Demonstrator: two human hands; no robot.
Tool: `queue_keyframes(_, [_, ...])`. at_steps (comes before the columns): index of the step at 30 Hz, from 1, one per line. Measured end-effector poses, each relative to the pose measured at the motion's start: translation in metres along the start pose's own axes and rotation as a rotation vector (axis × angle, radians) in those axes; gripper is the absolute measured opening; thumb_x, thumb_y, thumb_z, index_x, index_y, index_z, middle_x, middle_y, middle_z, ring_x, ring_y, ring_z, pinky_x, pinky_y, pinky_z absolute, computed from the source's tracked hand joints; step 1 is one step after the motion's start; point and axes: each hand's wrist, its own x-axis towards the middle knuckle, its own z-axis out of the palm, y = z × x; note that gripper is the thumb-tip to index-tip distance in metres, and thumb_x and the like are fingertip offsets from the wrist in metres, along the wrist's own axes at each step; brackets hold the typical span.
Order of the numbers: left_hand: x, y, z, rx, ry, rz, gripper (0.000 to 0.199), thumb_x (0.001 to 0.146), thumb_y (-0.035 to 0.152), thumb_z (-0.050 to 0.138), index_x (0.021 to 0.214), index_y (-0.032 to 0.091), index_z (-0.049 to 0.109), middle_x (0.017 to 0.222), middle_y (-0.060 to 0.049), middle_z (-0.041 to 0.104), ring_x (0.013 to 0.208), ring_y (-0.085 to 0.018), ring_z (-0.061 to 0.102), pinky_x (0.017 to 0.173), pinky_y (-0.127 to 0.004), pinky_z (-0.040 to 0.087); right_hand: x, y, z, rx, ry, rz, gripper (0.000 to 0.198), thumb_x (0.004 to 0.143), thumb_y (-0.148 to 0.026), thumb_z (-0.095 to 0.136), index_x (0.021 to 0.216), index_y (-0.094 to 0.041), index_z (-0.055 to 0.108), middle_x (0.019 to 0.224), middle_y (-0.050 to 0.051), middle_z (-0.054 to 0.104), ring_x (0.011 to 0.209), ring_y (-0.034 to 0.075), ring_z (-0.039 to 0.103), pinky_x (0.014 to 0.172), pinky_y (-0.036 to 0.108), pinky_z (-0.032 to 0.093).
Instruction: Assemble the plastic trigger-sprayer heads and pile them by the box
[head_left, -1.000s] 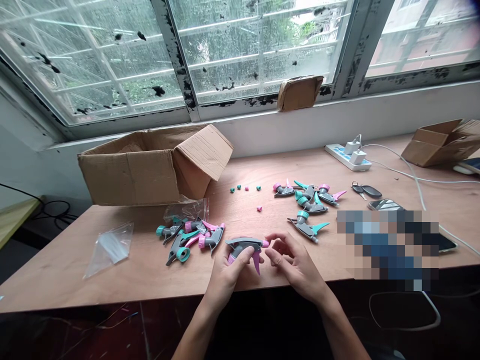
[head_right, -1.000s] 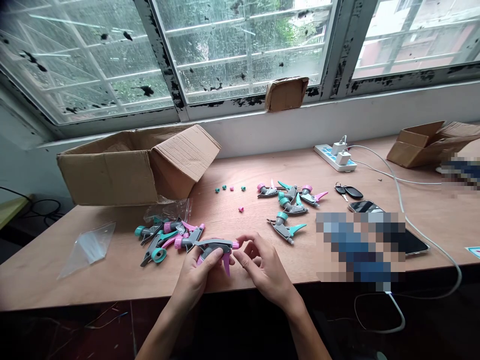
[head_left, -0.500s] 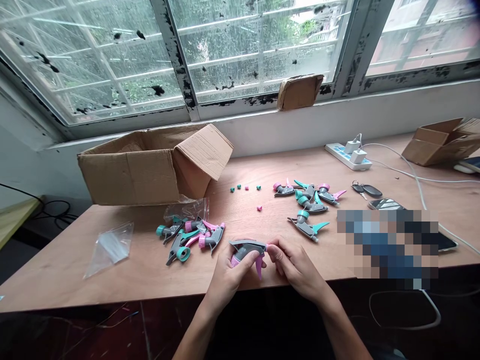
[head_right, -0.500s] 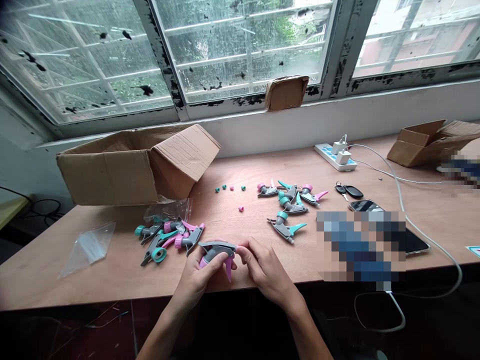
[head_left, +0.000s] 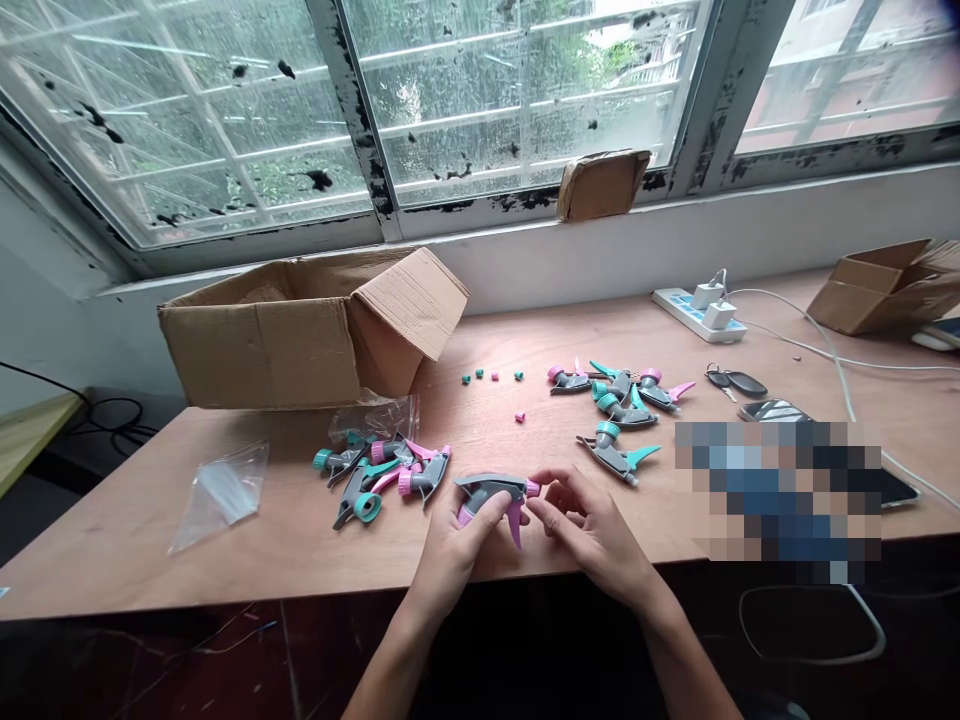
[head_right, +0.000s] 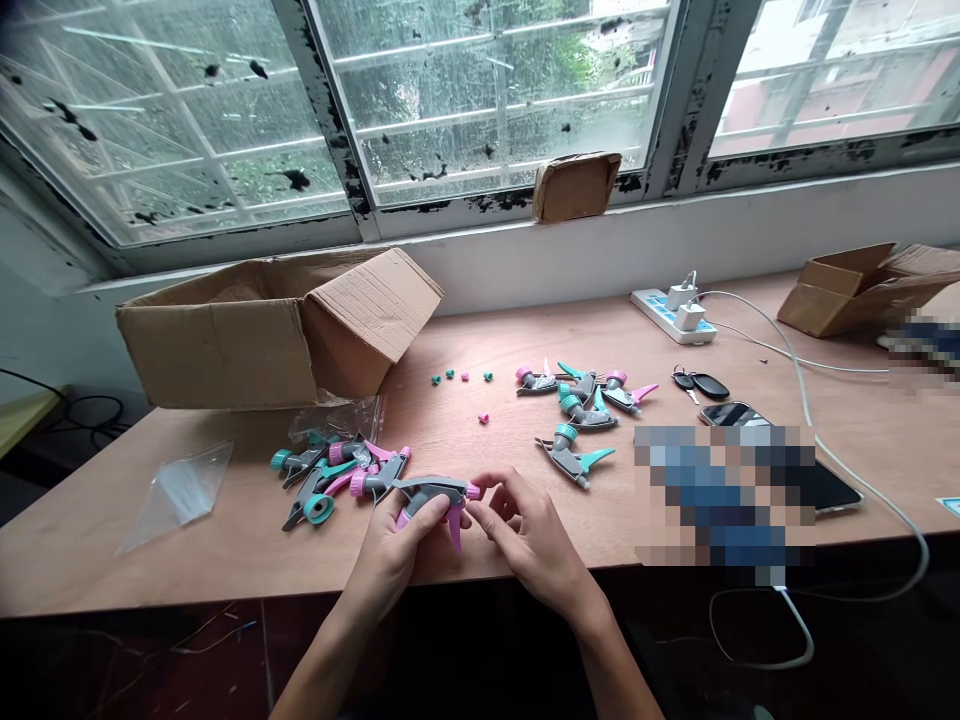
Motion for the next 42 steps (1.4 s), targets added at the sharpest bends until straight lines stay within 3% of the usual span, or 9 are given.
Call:
queue_keyframes(4, [0.000,0.003,0.001,0.007,-0.028,-0.028,0.022,0.095,0.034,0.069,0.105,0.015,0.070,0.101,-0.010,0.080,0.089,-0.025,0.075,0.087,-0.035,0.055,0.000,0.001,-0.001,-0.032,0.013,-0.015,0.020,0.099,-0.039,0.061,0.111,-0.023,0.061,0.080,-0.001,0.059,0.068,0.015,0.058,0.059,0.026,0.046])
queue_keyframes(11, [0.000,0.006,0.001,0.081,-0.039,-0.014,0.023,0.095,0.035,0.068,0.103,0.014,0.069,0.090,-0.008,0.079,0.085,-0.024,0.074,0.086,-0.034,0.055,-0.001,-0.005,-0.003,-0.146,0.019,-0.037,0.023,0.102,-0.043,0.056,0.102,-0.021,0.064,0.066,-0.004,0.056,0.055,0.013,0.052,0.054,0.025,0.040])
queue_keyframes(18, [-0.001,0.004,0.001,0.066,-0.086,-0.029,0.023,0.095,0.035,0.068,0.103,0.014,0.067,0.088,-0.008,0.078,0.085,-0.025,0.074,0.087,-0.037,0.055,0.001,-0.009,-0.004,-0.167,-0.063,-0.035,0.050,0.109,-0.047,0.037,0.071,-0.020,0.055,0.058,-0.002,0.052,0.054,0.013,0.051,0.054,0.027,0.038])
queue_keyframes(22, [-0.001,0.004,0.001,0.057,-0.068,-0.026,0.024,0.095,0.035,0.068,0.105,0.014,0.068,0.089,-0.008,0.078,0.085,-0.025,0.074,0.087,-0.036,0.055,0.002,-0.007,-0.002,-0.111,-0.043,-0.020,0.048,0.108,-0.051,0.040,0.076,-0.020,0.058,0.059,-0.002,0.052,0.054,0.013,0.050,0.054,0.026,0.039])
queue_keyframes(26, [-0.001,0.005,0.001,0.029,-0.020,-0.034,0.025,0.094,0.036,0.069,0.107,0.014,0.068,0.093,-0.009,0.078,0.086,-0.025,0.075,0.086,-0.036,0.055,0.002,-0.005,0.000,-0.010,-0.018,-0.002,0.030,0.102,-0.050,0.054,0.108,-0.021,0.060,0.071,-0.002,0.060,0.058,0.014,0.057,0.056,0.025,0.046])
queue_keyframes(28, [-0.001,0.005,0.001,0.025,-0.001,-0.033,0.026,0.093,0.035,0.070,0.109,0.014,0.068,0.098,-0.009,0.078,0.089,-0.025,0.074,0.086,-0.035,0.055,0.001,-0.005,-0.001,-0.007,-0.023,0.003,0.030,0.100,-0.048,0.058,0.113,-0.021,0.059,0.078,-0.001,0.063,0.062,0.015,0.060,0.056,0.025,0.048])
queue_keyframes(33, [-0.001,0.006,0.003,0.041,-0.015,-0.028,0.025,0.093,0.034,0.071,0.109,0.016,0.070,0.105,-0.009,0.078,0.085,-0.023,0.075,0.084,-0.033,0.057,0.000,-0.005,-0.003,-0.065,-0.011,-0.013,0.027,0.101,-0.046,0.058,0.107,-0.020,0.063,0.080,0.001,0.064,0.064,0.015,0.058,0.059,0.026,0.047])
queue_keyframes(37, [-0.002,0.006,0.002,0.080,-0.011,-0.024,0.025,0.093,0.036,0.070,0.107,0.015,0.070,0.092,-0.007,0.078,0.083,-0.024,0.075,0.082,-0.033,0.057,0.001,-0.006,-0.003,-0.176,0.006,-0.057,0.027,0.105,-0.044,0.051,0.101,-0.021,0.064,0.078,0.000,0.064,0.064,0.015,0.056,0.060,0.027,0.043])
queue_keyframes(42, [-0.002,0.005,0.001,0.132,-0.060,-0.041,0.024,0.094,0.038,0.068,0.103,0.015,0.069,0.087,-0.008,0.079,0.085,-0.025,0.074,0.086,-0.036,0.055,0.002,-0.006,-0.002,-0.264,-0.011,-0.091,0.043,0.109,-0.043,0.038,0.076,-0.022,0.055,0.066,-0.001,0.055,0.059,0.015,0.052,0.057,0.028,0.037])
